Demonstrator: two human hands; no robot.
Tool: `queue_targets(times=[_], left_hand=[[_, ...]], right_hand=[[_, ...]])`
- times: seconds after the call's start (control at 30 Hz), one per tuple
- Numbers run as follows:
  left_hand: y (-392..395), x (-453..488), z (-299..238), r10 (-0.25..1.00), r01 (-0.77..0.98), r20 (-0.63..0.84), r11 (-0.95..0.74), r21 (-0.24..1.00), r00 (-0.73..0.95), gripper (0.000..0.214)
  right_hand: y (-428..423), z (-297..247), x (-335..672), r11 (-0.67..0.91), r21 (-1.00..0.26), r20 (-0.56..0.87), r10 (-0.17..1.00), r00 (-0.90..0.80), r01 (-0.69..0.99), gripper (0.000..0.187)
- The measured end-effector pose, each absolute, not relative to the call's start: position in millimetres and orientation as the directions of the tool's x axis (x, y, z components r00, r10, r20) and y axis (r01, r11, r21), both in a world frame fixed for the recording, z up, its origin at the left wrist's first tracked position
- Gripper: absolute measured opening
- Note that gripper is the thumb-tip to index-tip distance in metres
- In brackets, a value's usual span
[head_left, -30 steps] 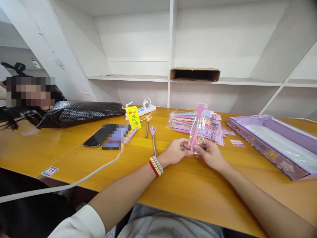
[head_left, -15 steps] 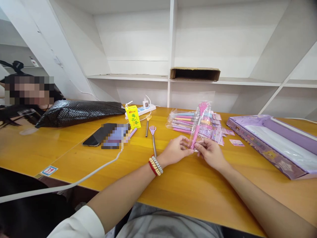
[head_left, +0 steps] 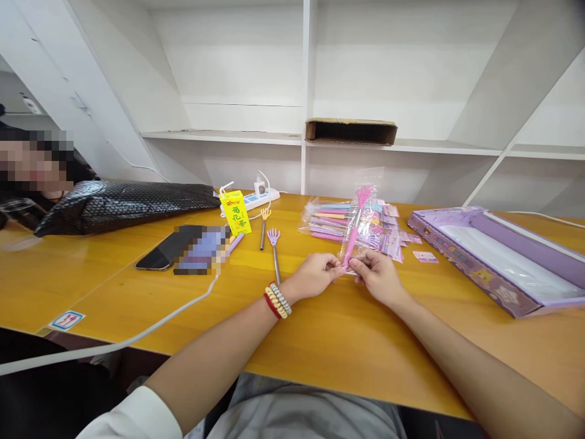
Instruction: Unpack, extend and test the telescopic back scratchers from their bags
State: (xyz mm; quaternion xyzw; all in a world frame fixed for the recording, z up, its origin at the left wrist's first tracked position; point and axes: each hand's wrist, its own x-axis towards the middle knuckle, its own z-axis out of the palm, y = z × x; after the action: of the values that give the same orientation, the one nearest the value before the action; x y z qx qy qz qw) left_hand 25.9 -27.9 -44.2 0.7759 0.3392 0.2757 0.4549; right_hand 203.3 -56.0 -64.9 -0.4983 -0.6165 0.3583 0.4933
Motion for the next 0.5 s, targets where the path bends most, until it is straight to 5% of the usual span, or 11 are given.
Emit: queue_targets(times=[0.2, 0.5], left_hand=[[-30.5, 23.9, -40.5, 0.776, 0.315, 0.182, -0.442, 0.84, 0.605, 0.032], [-27.5, 30.6, -43.7, 0.849, -0.03, 0.074, -0.069, 0.997, 0.524, 0.036]], right_hand=[[-58.2, -62.4, 200.0, 0.238, -0.944, 0.231, 0.971, -0.056, 0.227, 0.03], [-57.9, -63.6, 199.1, 0.255, -0.953, 0.243, 0.966, -0.09, 0.162, 0.03]])
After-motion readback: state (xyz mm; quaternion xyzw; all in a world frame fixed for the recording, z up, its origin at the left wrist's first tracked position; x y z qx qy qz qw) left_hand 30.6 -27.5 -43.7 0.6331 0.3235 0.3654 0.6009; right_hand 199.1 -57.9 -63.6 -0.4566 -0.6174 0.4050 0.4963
